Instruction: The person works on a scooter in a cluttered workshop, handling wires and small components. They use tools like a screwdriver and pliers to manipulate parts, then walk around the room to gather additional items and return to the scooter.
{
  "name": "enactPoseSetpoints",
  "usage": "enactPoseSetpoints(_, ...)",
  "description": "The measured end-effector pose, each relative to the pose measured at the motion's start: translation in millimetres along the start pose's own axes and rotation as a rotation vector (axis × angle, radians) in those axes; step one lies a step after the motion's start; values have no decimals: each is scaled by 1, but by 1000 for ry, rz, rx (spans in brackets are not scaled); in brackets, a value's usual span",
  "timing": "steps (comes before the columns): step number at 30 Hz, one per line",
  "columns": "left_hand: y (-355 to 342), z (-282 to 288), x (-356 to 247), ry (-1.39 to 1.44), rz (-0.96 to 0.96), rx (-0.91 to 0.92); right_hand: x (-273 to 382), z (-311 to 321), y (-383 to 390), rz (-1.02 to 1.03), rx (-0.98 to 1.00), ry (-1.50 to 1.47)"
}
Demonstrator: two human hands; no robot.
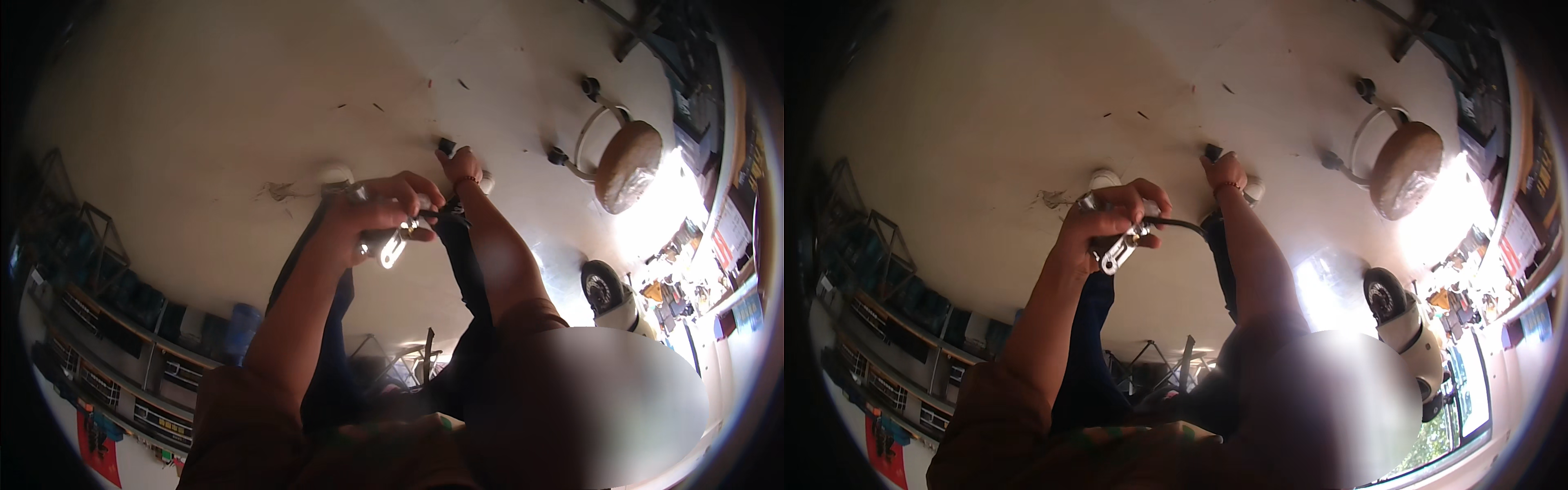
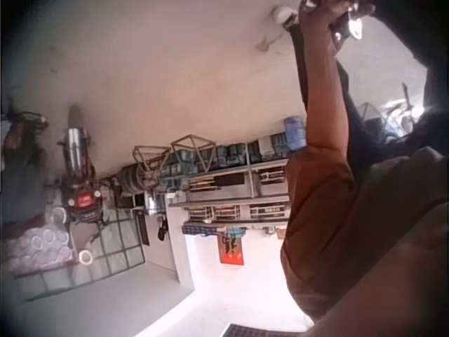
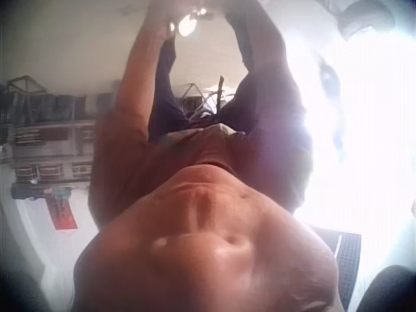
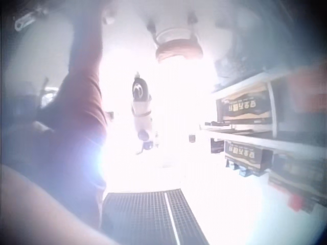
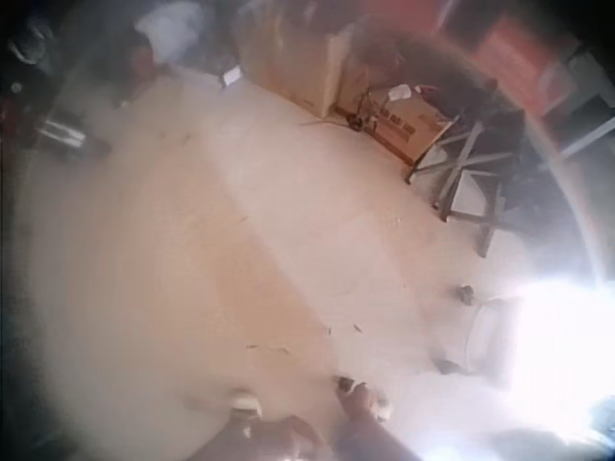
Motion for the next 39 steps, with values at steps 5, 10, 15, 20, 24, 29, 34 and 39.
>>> enactPoseSetpoints(5,4,2,-6,-35,4,-16,-5,-33,-26,61,48,-34)
enactPoseSetpoints(10,6,12,-10,186,-205,-58,27,7,25,-58,466,-850)
enactPoseSetpoints(15,31,21,8,318,-239,-192,99,123,174,84,749,-1427)
enactPoseSetpoints(20,80,-24,-11,350,-161,-208,156,206,285,476,796,-922)
enactPoseSetpoints(24,140,-63,-57,352,-140,-151,199,243,355,623,823,-668)
enactPoseSetpoints(29,218,-86,-121,196,-258,1,274,283,457,767,796,-373)
enactPoseSetpoints(34,285,-100,-189,214,-399,39,346,335,550,854,627,-335)
enactPoseSetpoints(39,327,-133,-264,354,-558,302,402,388,603,851,854,-810)
Point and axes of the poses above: each hand's wrist, its own y-axis away from the middle knuckle, its own z-axis out of the back of the hand, x = y × z, the point moved 6 cm from there along -y, towards the middle knuckle, and after that the axes turned 11 degrees about -y, right-handed, at the moved point
